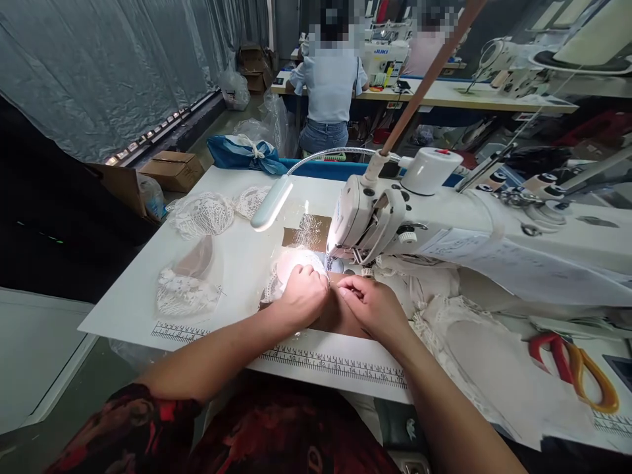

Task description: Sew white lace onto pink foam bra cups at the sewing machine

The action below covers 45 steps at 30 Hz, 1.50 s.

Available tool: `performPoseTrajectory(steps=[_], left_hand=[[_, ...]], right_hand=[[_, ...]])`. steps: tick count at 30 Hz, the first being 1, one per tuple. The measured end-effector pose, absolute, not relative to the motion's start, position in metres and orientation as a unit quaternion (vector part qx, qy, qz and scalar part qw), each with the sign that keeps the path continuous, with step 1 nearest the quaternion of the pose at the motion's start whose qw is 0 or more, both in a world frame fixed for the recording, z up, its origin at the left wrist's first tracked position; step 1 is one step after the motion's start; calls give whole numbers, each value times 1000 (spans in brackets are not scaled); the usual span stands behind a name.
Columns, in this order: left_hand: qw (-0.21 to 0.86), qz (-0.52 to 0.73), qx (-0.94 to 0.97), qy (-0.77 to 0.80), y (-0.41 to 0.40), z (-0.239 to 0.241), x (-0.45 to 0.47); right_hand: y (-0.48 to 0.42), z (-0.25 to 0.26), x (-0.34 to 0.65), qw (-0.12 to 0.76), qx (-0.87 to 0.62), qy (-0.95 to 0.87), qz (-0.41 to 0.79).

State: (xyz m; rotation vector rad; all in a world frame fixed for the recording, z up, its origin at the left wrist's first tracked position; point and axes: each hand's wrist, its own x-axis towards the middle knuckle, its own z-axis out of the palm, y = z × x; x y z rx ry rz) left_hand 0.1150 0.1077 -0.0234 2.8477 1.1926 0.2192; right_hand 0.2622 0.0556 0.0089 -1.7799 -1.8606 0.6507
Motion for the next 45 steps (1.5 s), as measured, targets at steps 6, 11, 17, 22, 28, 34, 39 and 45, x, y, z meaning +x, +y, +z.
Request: performPoseTrajectory(steps=[6,11,17,22,28,34,39,45], left_hand=[[41,44,931,360,88,-10,101],[265,59,919,286,108,10,78],[227,144,934,235,137,-16,71],[171,167,943,230,140,-37,77],[170,177,941,234,153,-38,84],[180,172,944,216,170,-38,88],[171,164,954,185,180,-37,84],[129,173,960,178,185,-39,81]], right_hand=[[57,-12,252,129,-614,-762,161],[52,-17,247,52,-621,-778,76],[51,-17,247,27,-628,-775,61],[53,-19,246,10,-643,-764,51],[62,-19,244,22,-672,-740,35],[69,-22,242,36,-686,-726,32],[70,-26,241,40,-680,-731,20],[68,-30,242,45,-667,-743,24]])
